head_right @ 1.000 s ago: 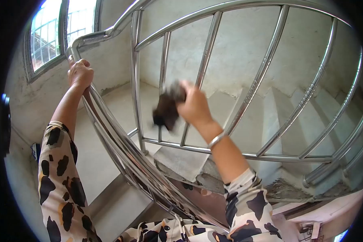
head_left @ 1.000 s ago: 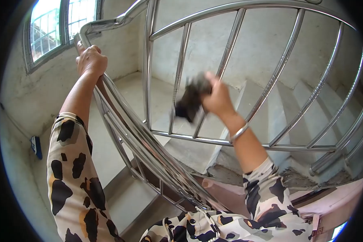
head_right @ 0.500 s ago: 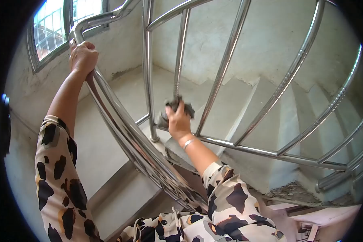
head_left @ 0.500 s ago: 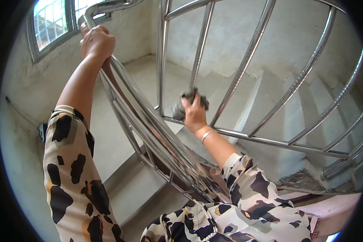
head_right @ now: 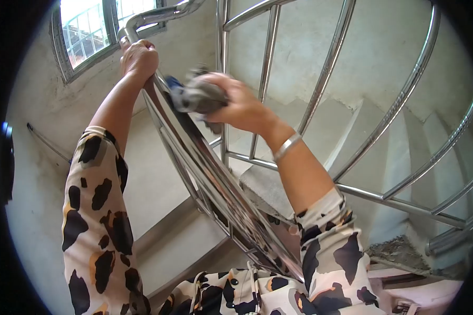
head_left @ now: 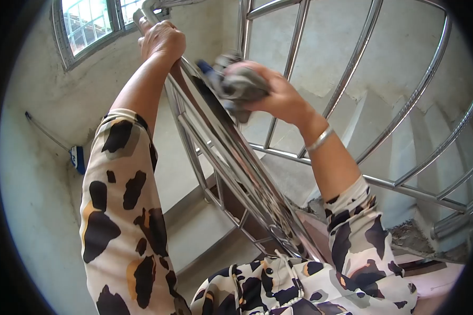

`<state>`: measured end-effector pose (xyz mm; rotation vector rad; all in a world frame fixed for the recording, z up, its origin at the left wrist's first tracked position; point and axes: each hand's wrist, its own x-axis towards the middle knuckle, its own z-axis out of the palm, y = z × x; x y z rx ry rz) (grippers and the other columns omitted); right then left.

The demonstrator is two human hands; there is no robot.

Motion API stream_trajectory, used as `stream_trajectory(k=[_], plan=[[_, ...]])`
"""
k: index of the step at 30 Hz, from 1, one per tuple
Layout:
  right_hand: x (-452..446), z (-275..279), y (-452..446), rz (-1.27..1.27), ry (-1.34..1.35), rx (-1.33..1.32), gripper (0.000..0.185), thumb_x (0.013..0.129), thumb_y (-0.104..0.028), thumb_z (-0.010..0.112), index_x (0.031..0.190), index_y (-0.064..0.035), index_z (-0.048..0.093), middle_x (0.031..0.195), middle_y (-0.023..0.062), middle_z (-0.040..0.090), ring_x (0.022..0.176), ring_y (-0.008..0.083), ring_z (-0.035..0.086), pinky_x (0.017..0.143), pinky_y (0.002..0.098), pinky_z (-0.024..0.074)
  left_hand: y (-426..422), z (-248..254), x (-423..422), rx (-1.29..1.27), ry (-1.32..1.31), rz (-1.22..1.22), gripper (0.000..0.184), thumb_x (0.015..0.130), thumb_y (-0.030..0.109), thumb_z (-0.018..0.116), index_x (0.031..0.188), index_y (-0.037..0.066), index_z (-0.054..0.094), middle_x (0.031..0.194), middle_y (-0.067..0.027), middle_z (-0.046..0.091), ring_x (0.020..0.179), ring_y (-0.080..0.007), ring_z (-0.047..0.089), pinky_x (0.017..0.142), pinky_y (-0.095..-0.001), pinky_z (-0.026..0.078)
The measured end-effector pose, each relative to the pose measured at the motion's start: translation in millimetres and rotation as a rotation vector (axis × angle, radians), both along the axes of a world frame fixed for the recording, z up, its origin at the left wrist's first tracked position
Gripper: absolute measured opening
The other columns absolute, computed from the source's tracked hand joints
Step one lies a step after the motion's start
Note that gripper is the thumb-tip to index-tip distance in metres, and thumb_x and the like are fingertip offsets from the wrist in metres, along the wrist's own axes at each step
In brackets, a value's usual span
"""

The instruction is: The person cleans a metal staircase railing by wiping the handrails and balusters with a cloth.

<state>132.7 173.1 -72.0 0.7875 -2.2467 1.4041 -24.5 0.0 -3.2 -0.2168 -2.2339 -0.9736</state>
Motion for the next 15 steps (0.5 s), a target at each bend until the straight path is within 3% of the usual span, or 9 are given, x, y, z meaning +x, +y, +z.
stream_trajectory(k=[1,2,4,5,7,11,15], plan=[[-0.9,6.8,-19.5,0.121,-0.098,0.001,0.047,0.066,-0.009,0.071,0.109,-0.0061,0.055,0.102,0.0056,0.057,0.092,0.0138,0.054,0.084,0.0292,0.0455,-1.0,2.3,8.2,0.011,-0.001,0.001,0.029,0.076,0.012,0.053,0.101,0.016,0.067,0.144,-0.0140,0.023,0.114,-0.0382,0.045,0.096,-0.0389,0.040],[-3.2,1.3,-39.7,0.177,-0.100,0.034,0.045,0.064,-0.011,0.072,0.106,-0.0078,0.057,0.108,0.0138,0.055,0.096,0.0235,0.056,0.088,0.0343,0.0442,-2.0,1.8,8.1,0.004,-0.007,-0.002,0.029,0.076,0.012,0.053,0.101,0.016,0.067,0.144,-0.0140,0.023,0.114,-0.0382,0.045,0.096,-0.0389,0.040],[12.4,-25.1,-67.8,-0.307,0.536,0.436,0.046,0.060,-0.017,0.075,0.103,-0.0087,0.060,0.115,0.0245,0.048,0.100,0.0376,0.053,0.091,0.0402,0.0420,-2.8,0.4,3.6,-0.003,0.004,-0.023,0.029,0.076,0.012,0.053,0.101,0.016,0.067,0.145,-0.0141,0.019,0.116,-0.0384,0.043,0.098,-0.0391,0.040],[25.0,-34.7,-69.3,-0.314,0.532,0.435,0.046,0.060,-0.017,0.075,0.103,-0.0087,0.060,0.115,0.0245,0.048,0.100,0.0376,0.053,0.091,0.0402,0.0420,-2.5,1.4,11.8,0.008,0.009,-0.019,0.030,0.076,0.011,0.053,0.102,0.017,0.066,0.146,-0.0133,0.018,0.118,-0.0382,0.042,0.098,-0.0391,0.039],[55.2,-53.7,-60.0,-0.308,0.368,0.428,0.050,0.058,-0.021,0.078,0.103,-0.0090,0.061,0.125,0.0301,0.033,0.114,0.0455,0.041,0.097,0.0423,0.0368,-3.6,3.4,3.6,0.006,-0.003,-0.033,0.030,0.076,0.011,0.053,0.102,0.017,0.066,0.146,-0.0128,0.018,0.118,-0.0381,0.042,0.098,-0.0392,0.039],[155.0,-103.4,-34.9,-0.347,0.267,0.538,0.050,0.054,-0.021,0.079,0.101,-0.0096,0.064,0.124,0.0306,0.035,0.109,0.0443,0.047,0.095,0.0421,0.0400,-0.2,-2.0,7.4,0.029,0.021,-0.017,0.030,0.077,0.012,0.052,0.104,0.017,0.066,0.146,-0.0118,0.018,0.118,-0.0385,0.042,0.098,-0.0394,0.040],[228.2,-162.6,-11.9,-0.437,0.133,0.417,0.051,0.053,-0.022,0.083,0.100,-0.0115,0.067,0.121,0.0277,0.040,0.106,0.0420,0.050,0.092,0.0409,0.0419,0.3,-0.3,10.8,0.020,0.008,-0.016,0.030,0.078,0.013,0.052,0.104,0.015,0.065,0.145,-0.0126,0.021,0.118,-0.0388,0.042,0.097,-0.0398,0.040]])
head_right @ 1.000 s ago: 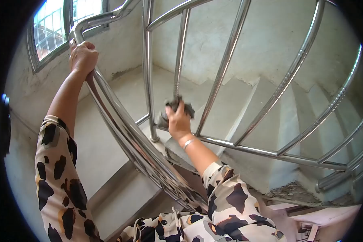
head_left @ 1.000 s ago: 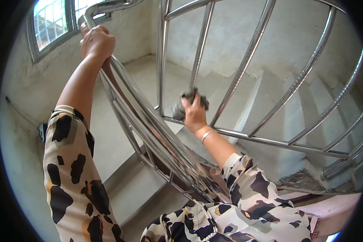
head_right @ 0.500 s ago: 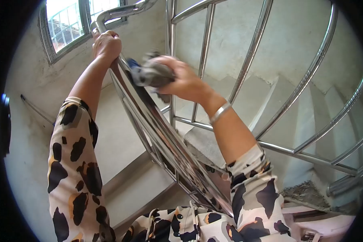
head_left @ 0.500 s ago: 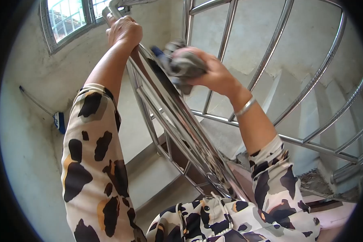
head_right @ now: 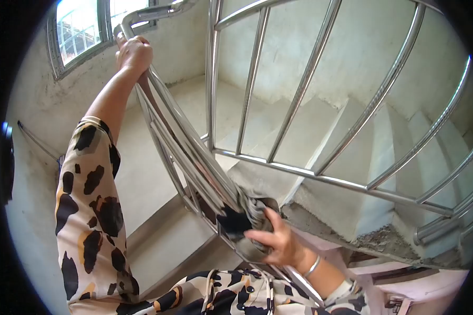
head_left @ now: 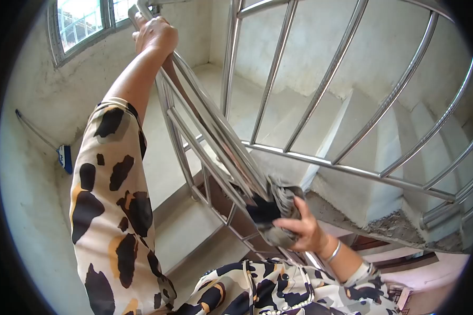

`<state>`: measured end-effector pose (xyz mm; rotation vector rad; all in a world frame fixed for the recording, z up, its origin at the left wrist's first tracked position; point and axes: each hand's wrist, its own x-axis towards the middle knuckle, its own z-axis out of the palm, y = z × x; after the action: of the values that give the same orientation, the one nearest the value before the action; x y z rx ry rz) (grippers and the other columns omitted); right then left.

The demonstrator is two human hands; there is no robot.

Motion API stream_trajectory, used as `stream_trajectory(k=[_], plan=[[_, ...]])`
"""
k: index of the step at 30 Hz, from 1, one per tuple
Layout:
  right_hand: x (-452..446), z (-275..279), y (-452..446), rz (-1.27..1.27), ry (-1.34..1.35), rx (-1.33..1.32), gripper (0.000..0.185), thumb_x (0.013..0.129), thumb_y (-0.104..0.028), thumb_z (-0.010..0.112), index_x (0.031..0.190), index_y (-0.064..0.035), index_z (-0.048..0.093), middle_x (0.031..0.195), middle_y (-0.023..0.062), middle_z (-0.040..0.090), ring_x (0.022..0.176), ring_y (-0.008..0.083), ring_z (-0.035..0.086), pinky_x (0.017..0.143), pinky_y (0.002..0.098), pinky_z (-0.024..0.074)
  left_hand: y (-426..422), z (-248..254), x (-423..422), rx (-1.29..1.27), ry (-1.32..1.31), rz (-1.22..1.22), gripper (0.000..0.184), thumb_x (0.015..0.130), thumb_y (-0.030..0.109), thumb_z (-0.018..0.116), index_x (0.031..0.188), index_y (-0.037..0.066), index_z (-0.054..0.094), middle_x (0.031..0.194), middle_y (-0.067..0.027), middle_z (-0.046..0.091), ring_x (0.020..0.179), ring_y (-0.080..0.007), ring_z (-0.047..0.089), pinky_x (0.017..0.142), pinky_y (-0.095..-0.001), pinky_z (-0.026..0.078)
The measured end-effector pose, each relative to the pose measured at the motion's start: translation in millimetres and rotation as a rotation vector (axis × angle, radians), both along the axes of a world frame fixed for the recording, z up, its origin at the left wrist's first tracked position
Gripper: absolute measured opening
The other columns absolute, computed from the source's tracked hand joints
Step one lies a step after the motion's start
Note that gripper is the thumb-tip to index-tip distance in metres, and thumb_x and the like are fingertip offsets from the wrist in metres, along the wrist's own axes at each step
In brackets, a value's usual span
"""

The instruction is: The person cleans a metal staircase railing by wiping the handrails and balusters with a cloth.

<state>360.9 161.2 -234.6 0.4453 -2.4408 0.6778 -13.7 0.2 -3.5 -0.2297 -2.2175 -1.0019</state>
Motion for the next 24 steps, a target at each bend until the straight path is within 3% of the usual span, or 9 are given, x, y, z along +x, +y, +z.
stream_trajectory(k=[5,10,13,14,15,17,18,21,24], plan=[[-14.1,15.9,-11.7,-0.025,-0.064,-0.100,0.044,0.053,-0.019,0.083,0.092,-0.0080,0.066,0.119,0.0264,0.042,0.108,0.0404,0.049,0.093,0.0387,0.0398,-1.2,2.2,4.3,0.033,-0.029,0.003,0.028,0.079,0.013,0.049,0.101,0.014,0.066,0.148,-0.0098,0.018,0.120,-0.0367,0.040,0.097,-0.0386,0.040],[-102.5,65.6,-30.1,0.055,0.143,0.024,0.041,0.061,-0.019,0.078,0.094,-0.0043,0.061,0.120,0.0279,0.041,0.107,0.0417,0.048,0.093,0.0422,0.0395,-4.2,1.4,3.5,0.028,-0.056,-0.015,0.028,0.078,0.012,0.050,0.101,0.016,0.067,0.148,-0.0093,0.018,0.120,-0.0360,0.040,0.097,-0.0374,0.040],[-164.6,96.4,-43.1,0.145,0.245,-0.106,0.036,0.062,-0.016,0.075,0.093,-0.0052,0.059,0.117,0.0279,0.041,0.105,0.0431,0.046,0.093,0.0407,0.0384,-2.5,1.6,-3.5,0.002,-0.010,0.004,0.029,0.078,0.015,0.051,0.102,0.017,0.066,0.146,-0.0123,0.021,0.117,-0.0374,0.043,0.098,-0.0386,0.038],[-173.0,102.9,-46.3,0.160,0.201,-0.214,0.037,0.061,-0.015,0.075,0.094,-0.0049,0.060,0.116,0.0269,0.041,0.103,0.0405,0.048,0.092,0.0387,0.0394,-2.2,1.8,-7.7,-0.014,0.007,0.016,0.029,0.078,0.015,0.051,0.103,0.017,0.066,0.146,-0.0123,0.020,0.116,-0.0377,0.044,0.098,-0.0388,0.038],[-179.5,102.9,-41.3,0.137,0.224,-0.166,0.037,0.064,-0.009,0.075,0.097,-0.0039,0.060,0.109,0.0135,0.052,0.100,0.0272,0.053,0.088,0.0334,0.0423,-1.7,0.5,-13.1,-0.031,0.018,0.029,0.029,0.078,0.016,0.050,0.103,0.018,0.066,0.147,-0.0122,0.019,0.116,-0.0380,0.044,0.098,-0.0389,0.038],[-181.4,89.9,-32.9,0.294,0.068,-0.542,0.035,0.066,-0.006,0.073,0.098,-0.0035,0.060,0.101,0.0072,0.057,0.097,0.0190,0.053,0.086,0.0289,0.0430,-3.2,-2.1,-23.3,-0.078,0.068,0.038,0.027,0.081,0.019,0.049,0.102,0.014,0.065,0.139,-0.0155,0.034,0.109,-0.0327,0.050,0.092,-0.0361,0.041],[-163.8,89.8,-26.6,0.230,-0.192,-0.696,0.032,0.071,-0.002,0.066,0.102,-0.0025,0.058,0.101,0.0078,0.058,0.098,0.0156,0.053,0.088,0.0269,0.0428,-8.0,-4.5,-45.1,-0.123,0.139,0.045,0.034,0.075,0.022,0.044,0.101,0.019,0.066,0.114,-0.0137,0.058,0.108,-0.0322,0.054,0.096,-0.0382,0.040],[-117.7,34.5,0.6,0.552,-0.415,-1.418,0.036,0.075,-0.009,0.058,0.110,-0.0002,0.053,0.103,0.0090,0.059,0.090,0.0171,0.059,0.085,0.0318,0.0472,-7.9,-7.9,-55.3,-0.197,0.249,0.093,0.031,0.079,0.026,0.045,0.101,0.015,0.065,0.111,-0.0135,0.059,0.104,-0.0304,0.055,0.093,-0.0377,0.041],[-76.9,-29.0,33.3,0.341,-0.829,-1.480,0.039,0.075,-0.013,0.056,0.111,-0.0002,0.054,0.101,0.0094,0.061,0.086,0.0157,0.059,0.083,0.0301,0.0479,0.5,-10.4,-74.7,-0.102,0.156,0.103,0.021,0.077,0.025,0.051,0.089,0.014,0.064,0.099,-0.0119,0.062,0.095,-0.0274,0.058,0.082,-0.0366,0.045]])
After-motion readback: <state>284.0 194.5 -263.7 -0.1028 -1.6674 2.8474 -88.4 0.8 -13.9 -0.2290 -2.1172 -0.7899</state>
